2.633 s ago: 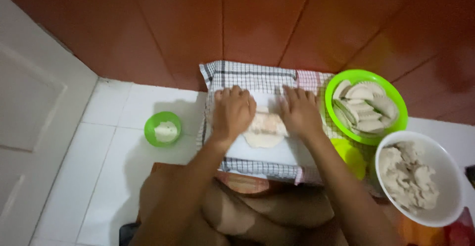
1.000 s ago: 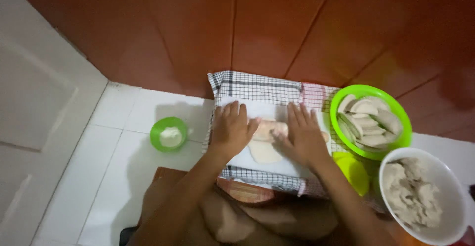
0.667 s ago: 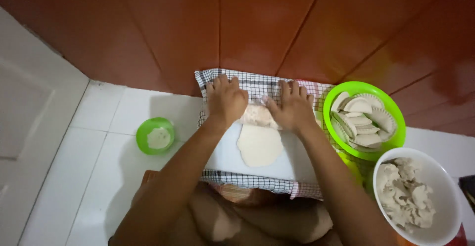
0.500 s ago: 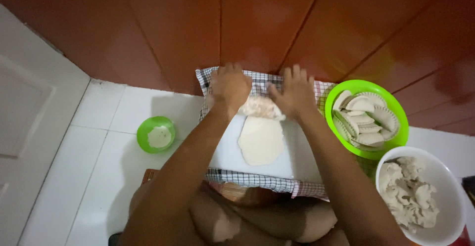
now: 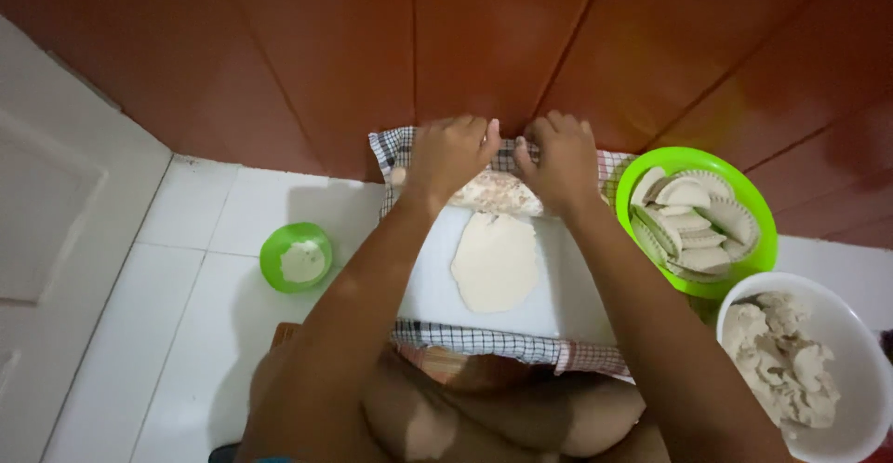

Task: Rolling out dough and using a plastic mold to form dumplings

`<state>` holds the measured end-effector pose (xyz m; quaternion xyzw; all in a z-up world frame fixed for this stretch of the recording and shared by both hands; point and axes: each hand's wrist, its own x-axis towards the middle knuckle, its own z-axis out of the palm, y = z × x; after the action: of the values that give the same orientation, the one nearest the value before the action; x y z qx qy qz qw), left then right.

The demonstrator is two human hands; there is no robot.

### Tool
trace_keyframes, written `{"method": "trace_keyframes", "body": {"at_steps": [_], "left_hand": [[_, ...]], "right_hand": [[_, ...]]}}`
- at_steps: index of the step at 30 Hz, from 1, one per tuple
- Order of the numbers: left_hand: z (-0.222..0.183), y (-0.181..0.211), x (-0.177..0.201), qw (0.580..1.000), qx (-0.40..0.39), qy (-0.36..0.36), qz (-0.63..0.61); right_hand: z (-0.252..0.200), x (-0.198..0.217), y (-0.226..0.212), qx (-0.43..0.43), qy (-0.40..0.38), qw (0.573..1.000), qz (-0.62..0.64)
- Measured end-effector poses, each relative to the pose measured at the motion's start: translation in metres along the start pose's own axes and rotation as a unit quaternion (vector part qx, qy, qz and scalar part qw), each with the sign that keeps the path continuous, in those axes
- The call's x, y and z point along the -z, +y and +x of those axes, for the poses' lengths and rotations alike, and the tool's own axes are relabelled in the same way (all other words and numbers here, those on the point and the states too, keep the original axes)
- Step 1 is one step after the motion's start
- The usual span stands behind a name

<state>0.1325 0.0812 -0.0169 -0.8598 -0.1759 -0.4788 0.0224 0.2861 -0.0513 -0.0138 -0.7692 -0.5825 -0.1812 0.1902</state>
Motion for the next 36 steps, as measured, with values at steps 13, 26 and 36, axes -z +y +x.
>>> {"method": "trace_keyframes", "body": {"at_steps": [13, 26, 36], "left_hand": [[-0.057, 0.033, 0.019, 0.997, -0.038, 0.018, -0.068], [-0.079, 0.027, 0.106, 0.977, 0.012, -0.212, 0.009], [-0.047, 0.004, 0.042, 0.86, 0.011, -0.509, -0.039]], "right_hand": [[-0.022, 0.017, -0.011, -0.043, -0.119, 0.988, 0.089], [-0.062, 0.123, -0.027, -0.059, -0.303, 0.942, 0.134], [-0.16, 0.042, -0.069, -0.1, -0.034, 0.975, 0.194]]}}
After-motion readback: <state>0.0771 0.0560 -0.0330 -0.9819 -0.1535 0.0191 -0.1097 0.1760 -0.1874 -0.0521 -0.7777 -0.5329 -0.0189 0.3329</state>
